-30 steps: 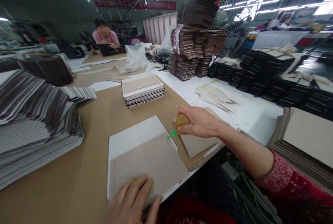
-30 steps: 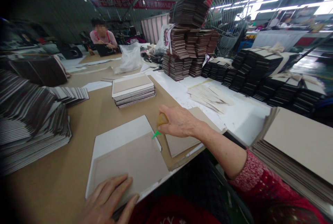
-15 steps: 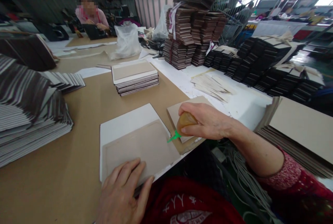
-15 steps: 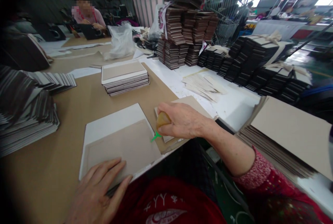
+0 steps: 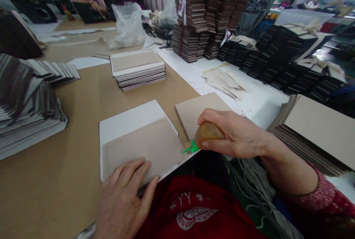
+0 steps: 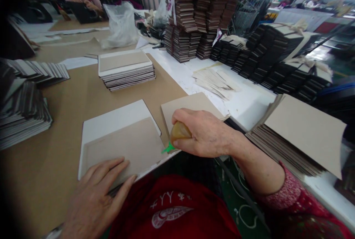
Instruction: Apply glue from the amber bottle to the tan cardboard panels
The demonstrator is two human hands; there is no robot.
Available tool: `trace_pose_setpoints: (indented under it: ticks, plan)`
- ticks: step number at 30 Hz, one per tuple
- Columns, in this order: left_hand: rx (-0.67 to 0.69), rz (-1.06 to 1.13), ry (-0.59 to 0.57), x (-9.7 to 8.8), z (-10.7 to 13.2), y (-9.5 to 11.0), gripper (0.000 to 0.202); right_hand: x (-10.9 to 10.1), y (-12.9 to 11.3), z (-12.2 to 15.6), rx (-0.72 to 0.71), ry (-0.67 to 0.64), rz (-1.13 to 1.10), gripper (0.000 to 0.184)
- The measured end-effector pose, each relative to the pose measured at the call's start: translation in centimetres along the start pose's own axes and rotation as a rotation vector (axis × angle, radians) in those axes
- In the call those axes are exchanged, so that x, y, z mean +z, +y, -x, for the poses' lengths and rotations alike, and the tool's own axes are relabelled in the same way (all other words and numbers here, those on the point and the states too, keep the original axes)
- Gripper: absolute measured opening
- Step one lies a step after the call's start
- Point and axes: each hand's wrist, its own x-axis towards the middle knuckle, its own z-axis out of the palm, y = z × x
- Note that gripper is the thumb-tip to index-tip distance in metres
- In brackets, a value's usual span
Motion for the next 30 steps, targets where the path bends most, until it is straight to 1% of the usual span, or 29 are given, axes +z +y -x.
trace_pose_setpoints:
  ticks: [6,12,16,23,27,30]
  plan:
    - [-0.012,0.005,0.002,0.0,0.2,-0.1,0.038,0.0,-0.1,0.8,-0.006,-0.008,-0.021,0.029]
    - [-0.009,0.012,-0.006,-0.1,0.2,-0.1,0.037,0.1,0.1,0.3,-0.004,-0.003,-0.021,0.030]
    - [-0.011,0.006,-0.009,0.0,0.0,0.0,0.037,0.1,0.1,-0.9,0.012,0.039,-0.001,0.030]
    - [0.023,-0.008,0.024,0.2,0.2,-0.2,0.039,0.4,0.8,-4.0,0.011,0.130,0.058,0.032]
    - [0.044,-0.017,0.034,0.2,0.1,-0.2,0.037,0.3,0.9,-5.5,0.039,0.153,0.104,0.035]
    - [0.065,-0.026,0.045,0.3,-0.1,-0.3,0.037,0.3,0.8,-6.4,0.052,0.162,0.093,0.032]
